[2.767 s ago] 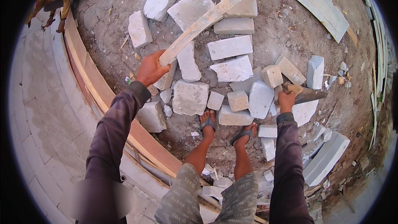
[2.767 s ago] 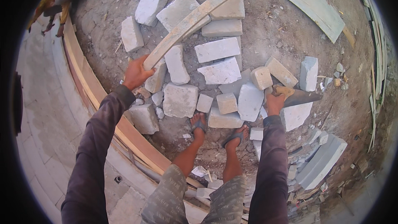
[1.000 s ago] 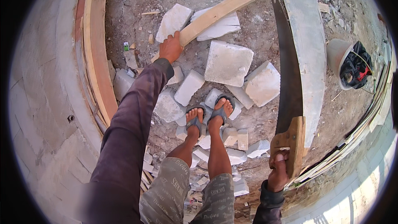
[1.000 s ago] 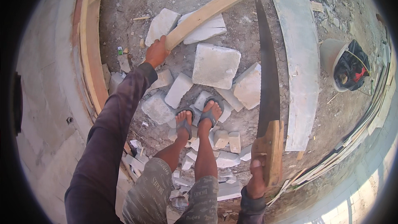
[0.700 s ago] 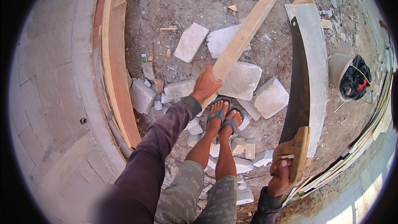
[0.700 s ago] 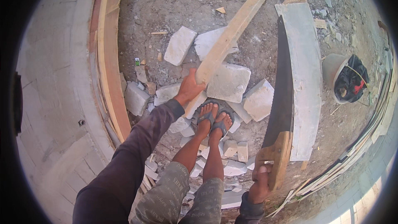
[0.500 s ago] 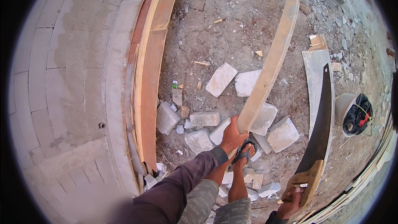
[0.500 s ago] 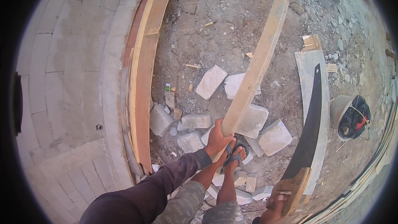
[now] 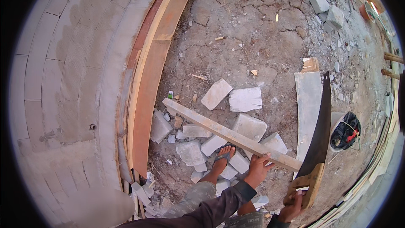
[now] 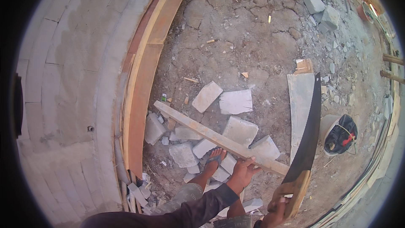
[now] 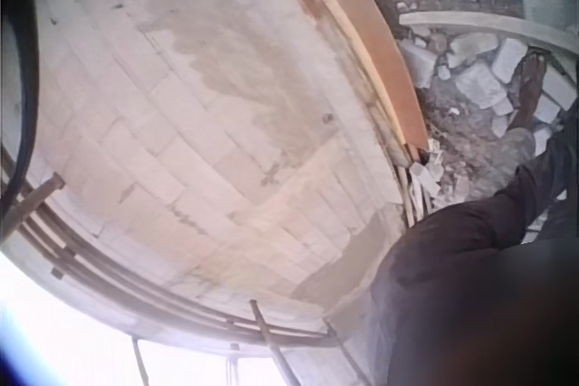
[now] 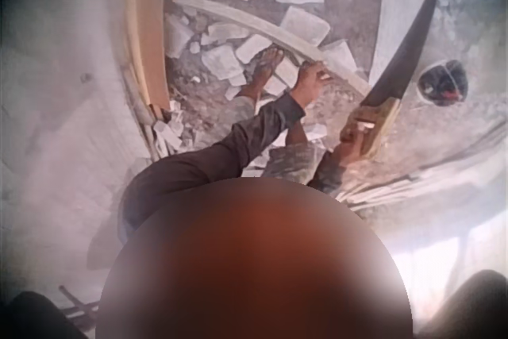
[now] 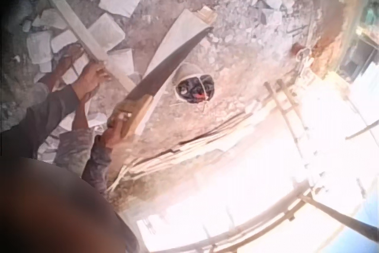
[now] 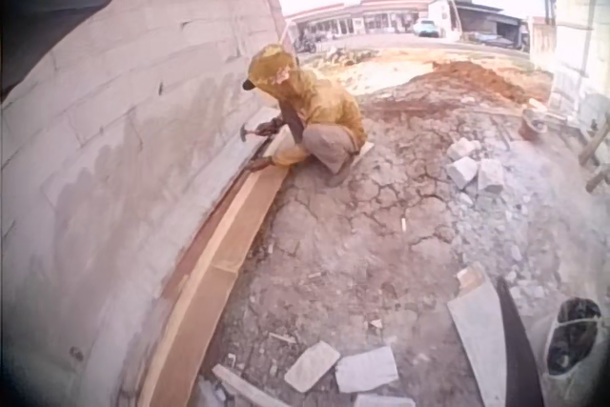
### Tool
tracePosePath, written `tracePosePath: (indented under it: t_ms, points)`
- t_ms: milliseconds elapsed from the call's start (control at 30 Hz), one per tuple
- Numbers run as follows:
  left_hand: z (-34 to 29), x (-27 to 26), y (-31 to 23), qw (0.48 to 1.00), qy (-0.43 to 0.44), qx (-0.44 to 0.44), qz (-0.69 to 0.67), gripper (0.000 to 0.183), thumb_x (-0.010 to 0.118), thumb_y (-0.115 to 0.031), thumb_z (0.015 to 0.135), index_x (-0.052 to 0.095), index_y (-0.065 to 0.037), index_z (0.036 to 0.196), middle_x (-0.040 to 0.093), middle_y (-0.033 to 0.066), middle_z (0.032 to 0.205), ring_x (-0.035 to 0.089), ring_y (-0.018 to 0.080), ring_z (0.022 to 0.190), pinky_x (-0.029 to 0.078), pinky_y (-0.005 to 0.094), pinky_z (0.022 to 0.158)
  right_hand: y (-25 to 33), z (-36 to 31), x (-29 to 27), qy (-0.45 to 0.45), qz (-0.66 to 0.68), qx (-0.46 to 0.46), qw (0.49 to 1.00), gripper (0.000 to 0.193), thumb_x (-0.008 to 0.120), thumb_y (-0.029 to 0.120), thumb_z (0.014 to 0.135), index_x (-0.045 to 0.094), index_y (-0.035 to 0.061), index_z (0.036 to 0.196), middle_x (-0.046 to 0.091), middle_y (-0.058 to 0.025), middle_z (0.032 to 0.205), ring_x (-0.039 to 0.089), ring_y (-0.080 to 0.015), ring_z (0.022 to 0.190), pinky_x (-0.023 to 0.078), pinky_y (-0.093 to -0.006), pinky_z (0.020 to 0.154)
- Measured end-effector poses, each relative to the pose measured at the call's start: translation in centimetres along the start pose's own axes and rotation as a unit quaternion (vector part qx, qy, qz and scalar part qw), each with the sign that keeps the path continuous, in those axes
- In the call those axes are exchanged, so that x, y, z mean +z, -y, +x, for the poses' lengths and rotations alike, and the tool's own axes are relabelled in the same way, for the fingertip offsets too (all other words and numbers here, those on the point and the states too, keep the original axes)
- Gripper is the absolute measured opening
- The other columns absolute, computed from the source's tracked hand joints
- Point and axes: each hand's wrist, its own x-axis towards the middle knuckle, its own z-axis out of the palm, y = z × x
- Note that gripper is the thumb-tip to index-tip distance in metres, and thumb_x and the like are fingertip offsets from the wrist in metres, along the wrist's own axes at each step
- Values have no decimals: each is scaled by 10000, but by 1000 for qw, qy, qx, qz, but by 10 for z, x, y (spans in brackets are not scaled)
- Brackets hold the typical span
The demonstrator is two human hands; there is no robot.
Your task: The person walks through a construction site, picks up a hand saw, and begins cutting a wooden plank resting on concrete blocks. The person repeatedly saws the wood, adjusting the plank's position as needed.
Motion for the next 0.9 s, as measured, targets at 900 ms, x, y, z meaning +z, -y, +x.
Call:
tracePosePath:
  t_ms: [900]
  points:
    - [233,-143,-280,301,-98,579,751,828,864,-342,789,467,15,1421,462,202,1431,415,380,1356,353,525,1095,-209,149,60,204,-48,-238,948,198,721,170,899,606,47,1003,564,-14,773,475,-88,557,358,-264,495]
